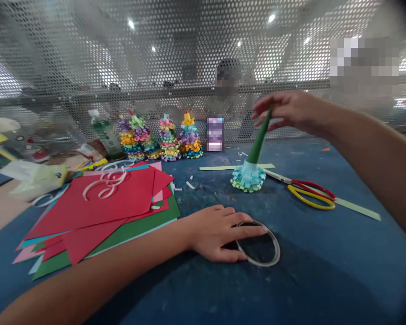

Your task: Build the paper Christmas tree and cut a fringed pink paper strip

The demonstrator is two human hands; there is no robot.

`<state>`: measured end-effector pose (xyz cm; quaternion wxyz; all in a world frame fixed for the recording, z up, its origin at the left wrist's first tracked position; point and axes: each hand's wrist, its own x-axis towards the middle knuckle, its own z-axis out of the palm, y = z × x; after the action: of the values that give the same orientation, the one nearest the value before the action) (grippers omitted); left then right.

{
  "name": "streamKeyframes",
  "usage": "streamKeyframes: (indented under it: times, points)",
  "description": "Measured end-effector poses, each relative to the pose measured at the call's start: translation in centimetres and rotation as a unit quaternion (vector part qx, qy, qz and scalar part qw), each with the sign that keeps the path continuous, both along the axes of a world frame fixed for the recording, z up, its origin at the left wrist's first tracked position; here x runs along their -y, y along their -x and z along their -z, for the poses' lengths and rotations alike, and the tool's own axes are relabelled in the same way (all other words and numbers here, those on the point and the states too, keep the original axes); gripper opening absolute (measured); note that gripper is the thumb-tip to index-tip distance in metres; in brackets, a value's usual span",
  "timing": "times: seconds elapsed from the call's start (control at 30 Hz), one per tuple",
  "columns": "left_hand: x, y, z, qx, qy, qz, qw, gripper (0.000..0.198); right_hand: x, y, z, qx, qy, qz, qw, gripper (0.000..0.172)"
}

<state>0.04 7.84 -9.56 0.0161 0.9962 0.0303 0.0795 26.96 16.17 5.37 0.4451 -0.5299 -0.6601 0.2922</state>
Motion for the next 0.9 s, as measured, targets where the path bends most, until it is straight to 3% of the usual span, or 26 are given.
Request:
streamKeyframes:
  times: [0.13, 0.3, 0.5, 0.7, 0.9]
  points:
    - [-0.1, 0.2, 0.1, 0.015, 0.025, -0.014, 0.999, 0.063, 0.5, 2.8, -2.3, 0.052, 0.046, -0.035, 0.997, 0.046]
    - [-0.4, 0.3, 0.4, 0.025, 0.048, -0.023, 0.998, 0.062, 1.3, 2.7, -1.7, 0.089, 0.093, -0.040, 0.991, 0.042]
    - [-0.5, 0.2, 0.7, 0.034, 0.062, -0.028, 0.997, 0.060, -2.4, 3.3, -3.1, 0.152, 0.042, -0.085, 0.984, 0.044]
    - [-0.7, 0.2, 0.7, 0.040, 0.056, -0.023, 0.997, 0.057, -6.9, 9.7, -4.6, 0.183, -0.047, -0.088, 0.978, 0.037]
    - [-0.9, 0.1, 1.0, 0.059, 0.046, -0.019, 0.997, 0.050, -10.7, 17.5, -2.1, 0.232, -0.060, -0.095, 0.966, 0.029]
